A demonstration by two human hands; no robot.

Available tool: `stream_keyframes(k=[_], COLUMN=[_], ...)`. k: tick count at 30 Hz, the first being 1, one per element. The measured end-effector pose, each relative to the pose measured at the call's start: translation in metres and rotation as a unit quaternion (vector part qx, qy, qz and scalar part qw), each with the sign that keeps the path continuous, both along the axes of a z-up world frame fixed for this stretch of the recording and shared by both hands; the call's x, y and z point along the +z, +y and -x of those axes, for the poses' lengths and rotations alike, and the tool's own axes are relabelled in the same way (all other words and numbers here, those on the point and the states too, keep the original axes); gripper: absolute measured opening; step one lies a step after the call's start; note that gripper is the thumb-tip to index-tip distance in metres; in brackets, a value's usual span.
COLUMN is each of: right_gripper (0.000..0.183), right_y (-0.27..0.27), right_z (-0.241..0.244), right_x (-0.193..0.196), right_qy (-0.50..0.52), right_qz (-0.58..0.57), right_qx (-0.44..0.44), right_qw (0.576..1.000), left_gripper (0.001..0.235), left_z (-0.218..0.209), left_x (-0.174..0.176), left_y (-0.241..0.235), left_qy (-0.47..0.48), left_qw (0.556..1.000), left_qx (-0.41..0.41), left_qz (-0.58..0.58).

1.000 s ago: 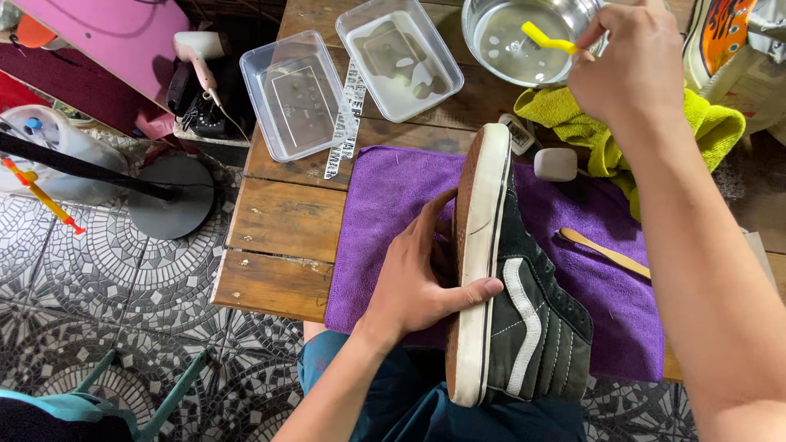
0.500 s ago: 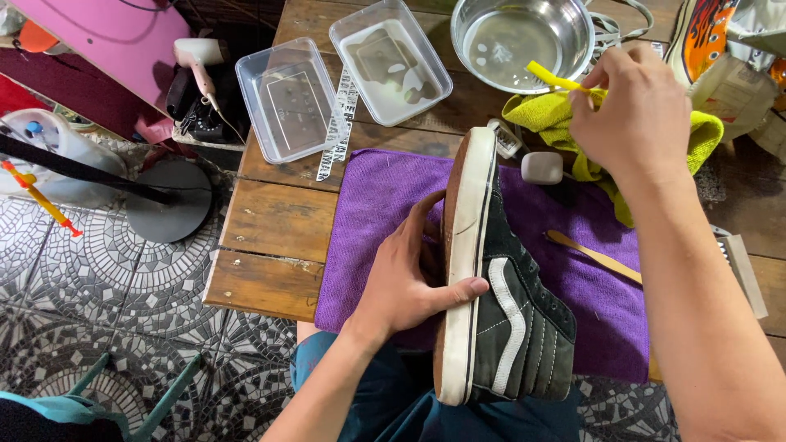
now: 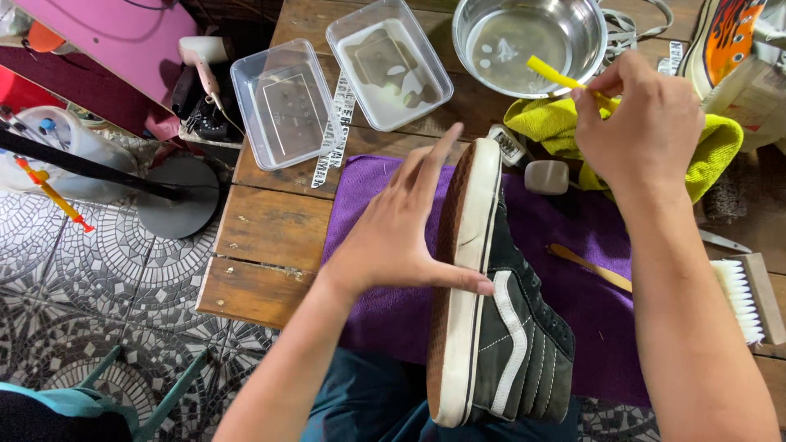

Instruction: The person cleans a black and white sneaker by scrubbing the white midsole with a yellow toothbrush and wiping it with a yellow cloth. They then use a wooden-handled brush to clean the heel area of the shoe.

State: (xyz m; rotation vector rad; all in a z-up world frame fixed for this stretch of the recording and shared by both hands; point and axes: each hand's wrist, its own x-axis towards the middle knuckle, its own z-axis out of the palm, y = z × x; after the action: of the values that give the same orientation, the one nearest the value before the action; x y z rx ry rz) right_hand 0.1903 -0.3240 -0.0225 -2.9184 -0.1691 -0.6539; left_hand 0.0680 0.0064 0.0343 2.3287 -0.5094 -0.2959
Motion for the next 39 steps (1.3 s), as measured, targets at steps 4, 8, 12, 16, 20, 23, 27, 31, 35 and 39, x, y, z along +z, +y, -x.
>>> stream_keyframes(k=[4, 8, 12, 16, 20, 23, 27, 31, 35, 39], right_gripper=[0.021, 0.021, 0.026, 0.042, 0.062, 0.031, 0.042, 0.034, 0.035, 0.026], right_y=[-0.003, -0.009, -0.027, -0.076, -0.096, -0.078, -0.047, -0.044, -0.039, -0.051], right_z=[-0.002, -0.005, -0.012, -0.043, -0.066, -0.053, -0.045, -0.044, -0.032, -0.037], right_x=[-0.003, -0.004, 0.025, 0.017, -0.004, 0.001, 0.016, 0.016, 0.024, 0.022], right_qy=[-0.028, -0.062, 0.009, 0.112, 0.147, 0.133, 0.136, 0.107, 0.107, 0.093], right_qz=[-0.003, 0.004, -0.065, -0.183, -0.269, -0.169, -0.029, -0.036, -0.029, -0.041], right_qx=[0.008, 0.01, 0.02, 0.055, 0.057, 0.151, 0.108, 0.125, 0.117, 0.132], right_qw=[1.0, 0.998, 0.998, 0.975, 0.95, 0.965, 0.984, 0.986, 0.987, 0.986], left_gripper=[0.143, 0.121, 0.108, 0.088, 0.089, 0.091, 0.086, 0.099, 0.123, 0.12], left_z=[-0.034, -0.06, -0.063, -0.077, -0.078, -0.081, -0.08, -0.068, -0.062, -0.065], left_x=[-0.01, -0.019, -0.025, -0.032, -0.04, -0.047, -0.058, -0.067, -0.071, -0.061], left_y=[0.008, 0.004, -0.008, -0.014, -0.006, -0.004, -0.015, -0.022, -0.017, -0.013], left_qy=[-0.013, -0.015, 0.008, 0.019, 0.077, 0.096, 0.087, 0.076, 0.072, 0.098], left_qw=[0.977, 0.946, 0.92, 0.886, 0.848, 0.834, 0.812, 0.815, 0.853, 0.858], left_qx=[-0.138, -0.227, -0.258, -0.294, -0.316, -0.323, -0.318, -0.278, -0.258, -0.257], left_qz=[0.164, 0.233, 0.294, 0.359, 0.418, 0.436, 0.481, 0.502, 0.449, 0.434])
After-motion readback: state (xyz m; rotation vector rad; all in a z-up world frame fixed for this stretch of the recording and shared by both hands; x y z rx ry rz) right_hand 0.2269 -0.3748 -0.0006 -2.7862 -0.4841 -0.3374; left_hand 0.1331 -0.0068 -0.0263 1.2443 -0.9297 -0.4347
